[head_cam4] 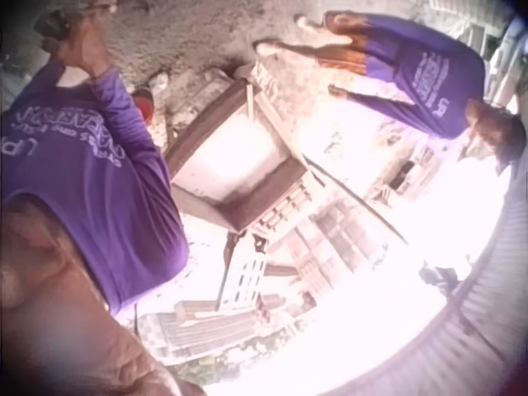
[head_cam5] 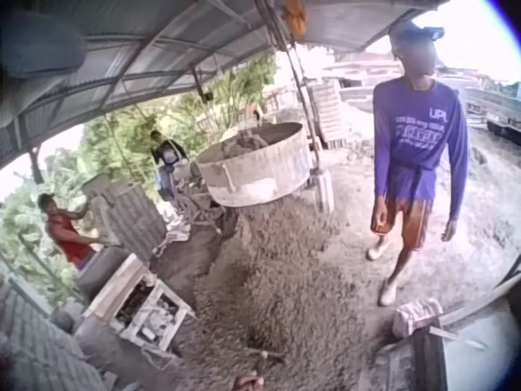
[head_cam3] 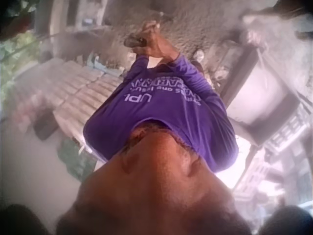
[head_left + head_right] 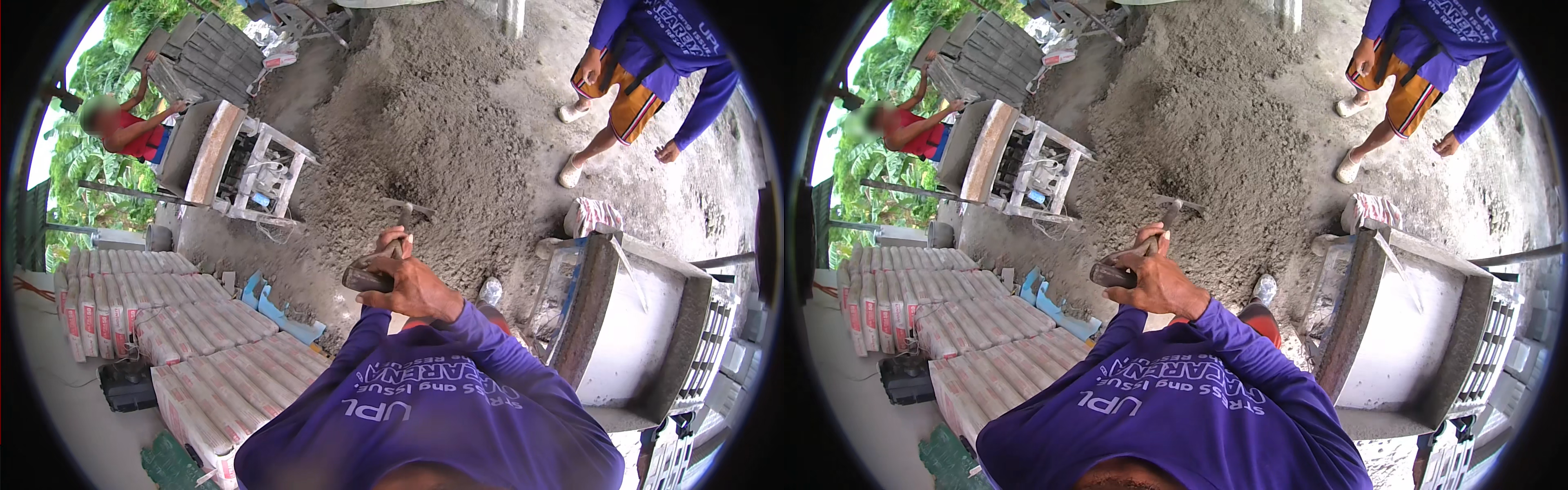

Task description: The person picks up a shovel and scoops concrete mixture from a pile on the ground into a brick-making machine hopper. They push and spread the mixture in the hopper by hand and shovel more mixture into it.

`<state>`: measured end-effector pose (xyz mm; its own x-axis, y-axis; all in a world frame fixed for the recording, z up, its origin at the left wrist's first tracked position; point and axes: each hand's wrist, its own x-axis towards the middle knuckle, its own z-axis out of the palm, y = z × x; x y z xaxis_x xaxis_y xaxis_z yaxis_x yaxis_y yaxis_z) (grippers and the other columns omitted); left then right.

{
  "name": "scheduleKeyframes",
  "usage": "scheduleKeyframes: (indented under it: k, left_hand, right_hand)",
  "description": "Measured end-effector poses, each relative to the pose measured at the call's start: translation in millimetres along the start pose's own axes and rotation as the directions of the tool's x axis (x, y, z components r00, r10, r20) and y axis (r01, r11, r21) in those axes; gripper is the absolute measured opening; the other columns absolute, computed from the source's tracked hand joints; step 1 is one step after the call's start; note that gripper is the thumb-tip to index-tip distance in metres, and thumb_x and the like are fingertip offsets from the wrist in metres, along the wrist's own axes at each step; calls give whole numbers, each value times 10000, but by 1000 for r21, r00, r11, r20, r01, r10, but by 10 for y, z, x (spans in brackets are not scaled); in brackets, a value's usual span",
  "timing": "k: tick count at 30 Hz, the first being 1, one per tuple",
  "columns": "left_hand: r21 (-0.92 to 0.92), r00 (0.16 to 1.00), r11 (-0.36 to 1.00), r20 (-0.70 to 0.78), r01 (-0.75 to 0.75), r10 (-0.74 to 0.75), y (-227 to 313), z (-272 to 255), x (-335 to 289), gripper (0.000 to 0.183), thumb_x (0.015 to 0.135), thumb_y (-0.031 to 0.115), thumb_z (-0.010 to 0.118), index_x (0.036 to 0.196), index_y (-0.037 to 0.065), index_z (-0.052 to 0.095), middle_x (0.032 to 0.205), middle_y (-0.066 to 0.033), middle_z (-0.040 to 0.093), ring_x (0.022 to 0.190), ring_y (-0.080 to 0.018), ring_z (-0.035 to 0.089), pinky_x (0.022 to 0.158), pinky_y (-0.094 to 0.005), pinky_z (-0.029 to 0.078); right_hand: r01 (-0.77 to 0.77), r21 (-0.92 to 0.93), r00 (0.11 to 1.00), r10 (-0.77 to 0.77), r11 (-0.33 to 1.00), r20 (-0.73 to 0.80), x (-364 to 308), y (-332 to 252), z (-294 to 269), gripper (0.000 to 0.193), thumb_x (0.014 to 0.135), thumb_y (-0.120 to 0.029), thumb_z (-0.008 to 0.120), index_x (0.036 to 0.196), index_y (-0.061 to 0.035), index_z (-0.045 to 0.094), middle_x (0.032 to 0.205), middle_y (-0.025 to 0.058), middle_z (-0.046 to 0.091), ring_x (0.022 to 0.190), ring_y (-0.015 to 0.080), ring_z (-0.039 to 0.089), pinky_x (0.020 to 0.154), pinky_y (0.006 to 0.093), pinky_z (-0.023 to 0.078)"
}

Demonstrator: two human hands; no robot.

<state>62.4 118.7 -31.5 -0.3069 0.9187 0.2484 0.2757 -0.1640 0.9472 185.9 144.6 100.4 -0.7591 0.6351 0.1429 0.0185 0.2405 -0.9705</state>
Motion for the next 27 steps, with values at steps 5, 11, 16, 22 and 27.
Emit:
scheduleKeyframes:
  k: [5, 11, 16, 22, 27]
  left_hand:
    - [137, 980, 980, -124, -142, 159, -5, -22, -48, 248, 852, 98, 690, 1040, 105, 529, 1018, -48, 544, 981, -188, 543, 871, -345, 443]
    - [173, 979, 964, 29, -202, 200, -519, -223, -146, 231, 880, 150, 675, 1054, 105, 530, 1057, -41, 529, 1027, -175, 518, 899, -332, 428]
    - [174, 964, 954, 146, -246, 222, -397, -428, -253, 218, 809, 136, 715, 958, 99, 561, 1002, -72, 547, 977, -272, 546, 838, -393, 446]
    - [-28, 976, 994, 191, -104, 107, -598, -719, -377, 242, 824, 89, 692, 1012, 93, 539, 1028, -85, 543, 993, -245, 547, 858, -357, 457]
    - [63, 975, 984, 160, -164, 153, -567, -562, -210, 285, 824, 103, 706, 1049, 117, 532, 1068, -84, 539, 1005, -221, 554, 841, -356, 469]
  right_hand:
    - [-21, 0, 999, 21, 1000, -40, -65, 22, 138, 463, 754, -305, 746, 1064, 15, 618, 814, 164, 667, 726, 292, 650, 682, 376, 496]
    - [-92, -59, 994, 88, 994, -69, -144, 2, 290, 508, 721, -319, 792, 1077, 7, 635, 805, 136, 666, 753, 223, 647, 685, 326, 494]
    - [-213, -48, 972, 207, 976, -107, -226, -243, 536, 462, 694, -293, 805, 1012, 10, 663, 812, 124, 662, 734, 190, 634, 665, 316, 483]
    - [-177, -170, 983, 164, 969, -87, -210, -258, 842, 460, 717, -318, 769, 1010, 15, 645, 851, 190, 666, 781, 312, 665, 702, 369, 510]
    - [-143, -191, 987, 126, 971, -95, -99, -171, 724, 457, 738, -315, 754, 1049, 1, 645, 837, 180, 668, 747, 318, 674, 676, 369, 524]
